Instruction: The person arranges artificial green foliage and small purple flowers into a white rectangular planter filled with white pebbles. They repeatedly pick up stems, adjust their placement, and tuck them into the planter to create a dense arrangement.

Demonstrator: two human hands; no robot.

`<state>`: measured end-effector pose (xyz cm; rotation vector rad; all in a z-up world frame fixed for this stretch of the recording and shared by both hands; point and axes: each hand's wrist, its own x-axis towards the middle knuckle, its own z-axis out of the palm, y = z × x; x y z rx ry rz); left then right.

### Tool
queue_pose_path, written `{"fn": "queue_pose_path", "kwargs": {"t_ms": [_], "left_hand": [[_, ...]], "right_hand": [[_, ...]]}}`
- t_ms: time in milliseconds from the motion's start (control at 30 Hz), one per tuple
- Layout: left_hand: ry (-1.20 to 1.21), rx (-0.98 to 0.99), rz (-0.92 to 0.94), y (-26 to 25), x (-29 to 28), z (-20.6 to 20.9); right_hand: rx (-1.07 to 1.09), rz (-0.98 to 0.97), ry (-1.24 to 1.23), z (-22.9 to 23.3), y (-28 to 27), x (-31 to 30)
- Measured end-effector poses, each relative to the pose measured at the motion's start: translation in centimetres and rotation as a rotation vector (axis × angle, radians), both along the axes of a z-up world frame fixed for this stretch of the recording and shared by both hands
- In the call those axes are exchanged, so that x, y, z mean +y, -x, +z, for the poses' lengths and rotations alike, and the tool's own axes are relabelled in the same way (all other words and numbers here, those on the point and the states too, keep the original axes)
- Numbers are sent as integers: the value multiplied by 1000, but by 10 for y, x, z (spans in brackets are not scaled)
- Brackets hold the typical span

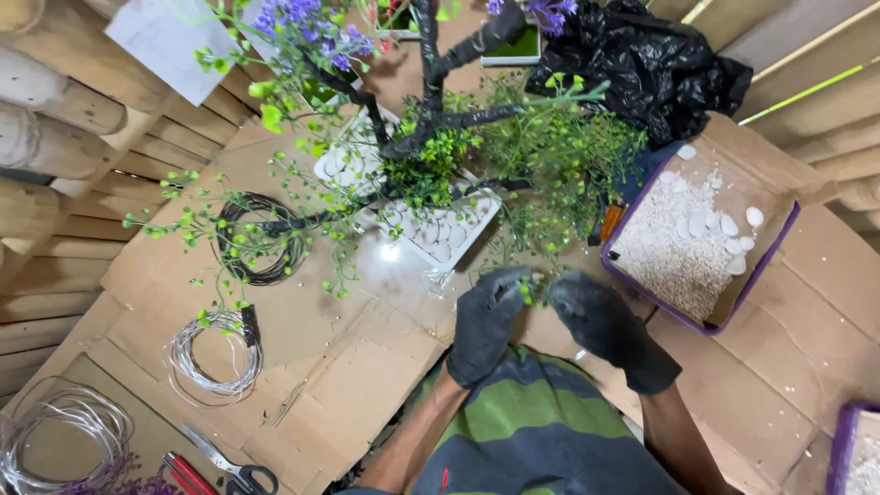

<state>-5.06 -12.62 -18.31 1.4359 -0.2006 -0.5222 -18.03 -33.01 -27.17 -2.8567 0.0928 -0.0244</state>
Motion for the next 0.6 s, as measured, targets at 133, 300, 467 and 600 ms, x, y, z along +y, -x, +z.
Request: {"fn": "queue_pose_path", "kwargs": {"t_ms": [133, 300, 467, 600], "left_hand": [[87, -153, -113, 1, 12, 34], [-37, -322, -206, -5, 28, 90], [74, -216, -138, -13, 39, 106], [146, -331, -61, -22, 44, 114]], "right_hand": [[-16, 7, -222, 5, 13, 4], [-103, 195, -399, 67, -4, 22], [-472, 571, -127, 92, -17, 37], [-306, 457, -265, 110, -37, 47]]}}
